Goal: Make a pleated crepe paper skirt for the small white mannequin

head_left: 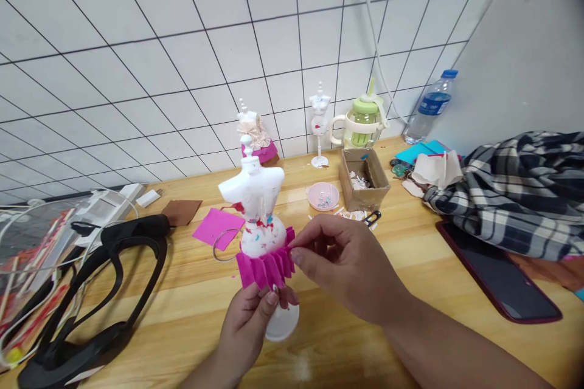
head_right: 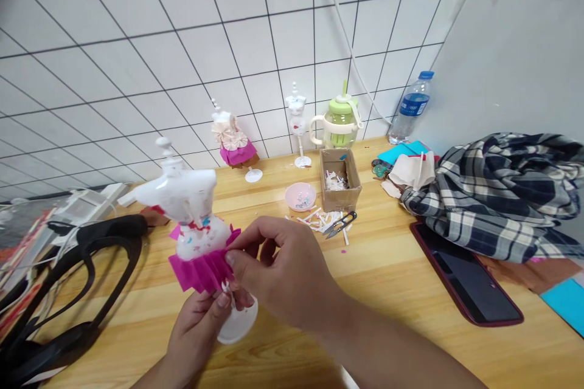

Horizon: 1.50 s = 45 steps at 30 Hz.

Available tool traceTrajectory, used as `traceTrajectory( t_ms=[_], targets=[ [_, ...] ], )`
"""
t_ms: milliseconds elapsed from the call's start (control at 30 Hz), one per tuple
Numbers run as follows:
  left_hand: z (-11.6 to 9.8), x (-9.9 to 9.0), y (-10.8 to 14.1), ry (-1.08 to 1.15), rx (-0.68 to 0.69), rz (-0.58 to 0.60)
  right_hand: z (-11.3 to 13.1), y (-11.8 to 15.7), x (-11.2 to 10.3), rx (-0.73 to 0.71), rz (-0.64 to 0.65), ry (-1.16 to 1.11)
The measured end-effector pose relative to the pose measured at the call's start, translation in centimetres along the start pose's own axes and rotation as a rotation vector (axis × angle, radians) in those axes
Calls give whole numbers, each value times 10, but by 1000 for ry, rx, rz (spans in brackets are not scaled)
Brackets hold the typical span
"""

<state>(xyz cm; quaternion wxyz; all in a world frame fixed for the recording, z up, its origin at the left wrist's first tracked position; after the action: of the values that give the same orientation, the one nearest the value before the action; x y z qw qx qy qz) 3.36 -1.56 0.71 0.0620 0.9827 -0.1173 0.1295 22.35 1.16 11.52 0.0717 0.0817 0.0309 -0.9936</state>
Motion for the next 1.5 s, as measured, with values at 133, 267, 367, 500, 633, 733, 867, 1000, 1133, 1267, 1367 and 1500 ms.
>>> traceTrajectory(
  t_ms=[133,267,367,500,633,733,867,1000,1133,1267,1367,1500],
  targets=[
    [-5,7,4,62,-4,-54,-4,-3,-1,36,11,-48],
    [-7,10,6,73,-3,-76,-6,-5,-1,65,52,-99],
    [-4,8,7,85,-8,-86,-9,-7,0,81,66,-120],
    [-1,4,7,78,-3,-54,-12,-7,1,95,92,-161],
    [2,-2,4,4,28,6,-14,-8,2,101,115,-193],
    [4,-8,2,-60,74,63,-14,-9,2,114,131,-218],
    [6,-12,0,-56,88,93,-14,-9,3,119,149,-261],
    [3,-8,-1,0,86,129,-13,-8,1,118,141,-251],
    [3,0,-2,64,4,186,-17,-12,-1,129,124,-223],
    [9,9,-5,219,-101,191,-33,-23,2,144,53,-225],
    [13,11,-9,309,-141,108,-44,-31,4,127,-2,-245],
    [11,9,-14,297,-108,-81,-49,-35,1,74,-38,-186]
  ],
)
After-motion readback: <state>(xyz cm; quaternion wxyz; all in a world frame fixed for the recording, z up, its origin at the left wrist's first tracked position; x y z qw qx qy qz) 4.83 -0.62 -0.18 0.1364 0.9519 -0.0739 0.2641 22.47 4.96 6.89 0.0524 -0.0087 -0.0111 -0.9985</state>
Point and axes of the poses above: each hand's wrist, its own y-axis away from the middle knuckle, its own x-axis out of the palm, z = x × y, the point moved 2 cm from there along -y, towards the middle knuckle, and after that the axes turned 11 degrees about y, right-handed, at the moved point
